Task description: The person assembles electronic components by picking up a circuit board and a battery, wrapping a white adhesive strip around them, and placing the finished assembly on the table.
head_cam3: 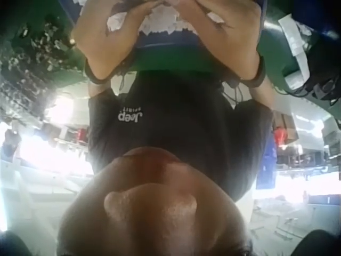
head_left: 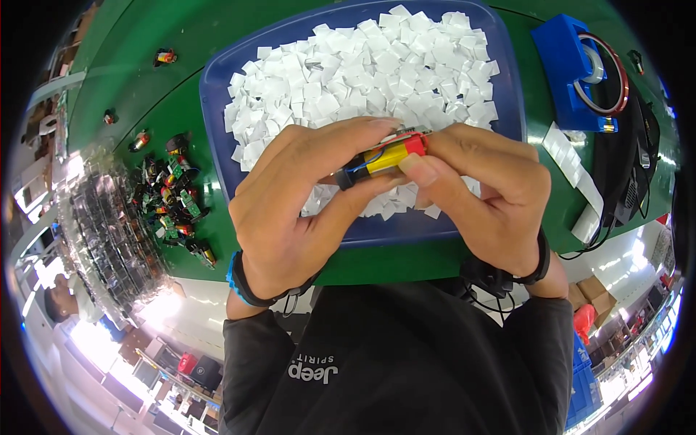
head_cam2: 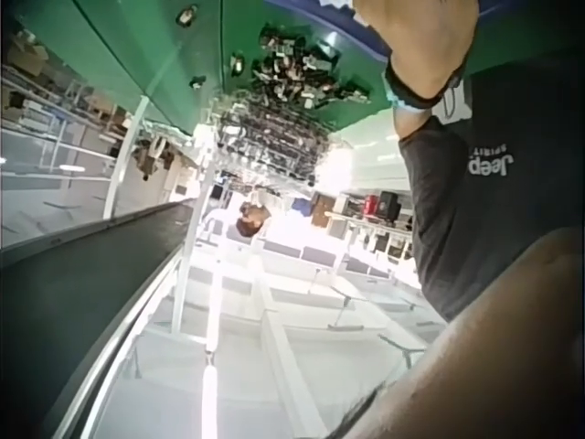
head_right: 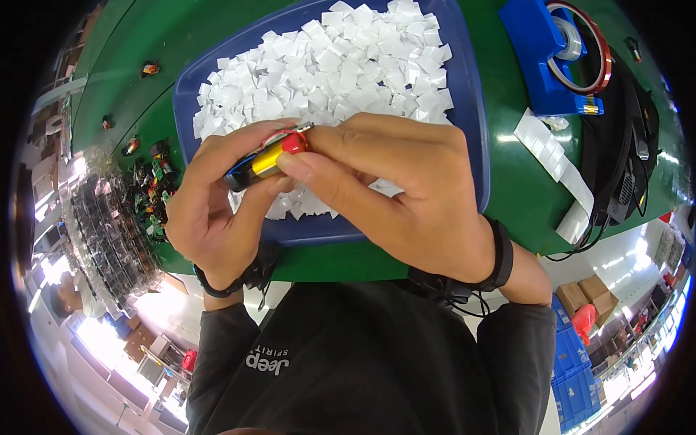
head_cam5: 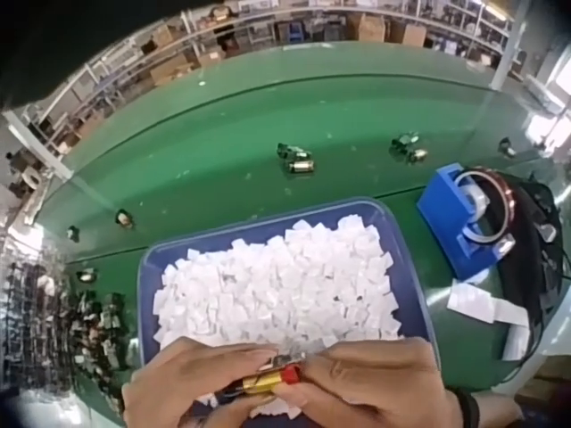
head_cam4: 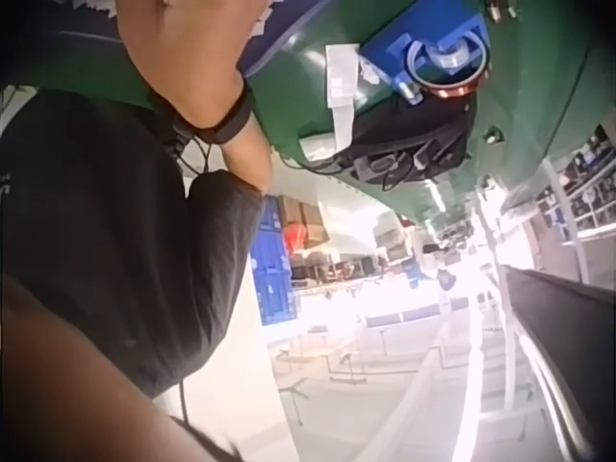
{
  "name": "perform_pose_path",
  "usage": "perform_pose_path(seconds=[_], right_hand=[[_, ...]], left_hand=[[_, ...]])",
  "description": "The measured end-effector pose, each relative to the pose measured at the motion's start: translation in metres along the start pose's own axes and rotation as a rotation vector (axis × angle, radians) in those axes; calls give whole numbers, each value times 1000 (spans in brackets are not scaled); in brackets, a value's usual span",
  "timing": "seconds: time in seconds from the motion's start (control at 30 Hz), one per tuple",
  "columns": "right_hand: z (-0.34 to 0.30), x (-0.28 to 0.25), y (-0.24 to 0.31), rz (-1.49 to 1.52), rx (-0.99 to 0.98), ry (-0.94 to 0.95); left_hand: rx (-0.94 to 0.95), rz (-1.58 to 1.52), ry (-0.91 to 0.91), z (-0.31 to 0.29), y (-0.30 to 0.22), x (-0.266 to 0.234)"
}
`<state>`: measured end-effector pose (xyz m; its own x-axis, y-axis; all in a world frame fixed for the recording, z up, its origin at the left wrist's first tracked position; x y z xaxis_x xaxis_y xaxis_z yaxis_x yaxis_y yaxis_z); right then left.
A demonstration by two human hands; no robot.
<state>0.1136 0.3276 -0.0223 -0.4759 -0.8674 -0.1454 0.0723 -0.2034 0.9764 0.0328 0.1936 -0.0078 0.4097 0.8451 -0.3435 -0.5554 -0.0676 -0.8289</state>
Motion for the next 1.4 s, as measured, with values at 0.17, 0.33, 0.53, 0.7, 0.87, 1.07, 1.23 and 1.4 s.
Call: perform_pose_path(seconds=[0.17,0.33,0.53,0.7,0.87,1.07,1.23,1.4], right_hand=[[-2,7,17,-402,-288,4],[-9,10,21,-656,-476,89],[-21,30,16,-441,-235,201],[-12,22,3,-470,-173,181],[-10,18,6,-473,-141,190],[-4,16,3,-497,-215,176],[-5,25,9,-459,-307,171],[-8,28,13,-411,-273,206]], left_hand=[[38,170,-4,7,-12,-1],[-106,118,106,5,-4,-4],[-208,321,459,134,152,-73],[-200,658,-126,108,133,-173],[-419,551,-187,36,26,-209],[-605,1162,-38,-70,19,-229],[-843,1245,-50,-154,30,-223],[-941,867,-184,-159,36,-210]])
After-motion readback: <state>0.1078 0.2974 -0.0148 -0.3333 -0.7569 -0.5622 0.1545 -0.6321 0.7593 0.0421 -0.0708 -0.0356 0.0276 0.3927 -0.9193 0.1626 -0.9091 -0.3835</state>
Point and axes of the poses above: each hand's wrist, its own z-axis towards the middle knuckle, its own x-axis out of the palm, y = z × x, the point moved 7 cm from there along z, towards the middle knuckle, and after that the axes turned 12 degrees about -y, right-handed, at the moved point
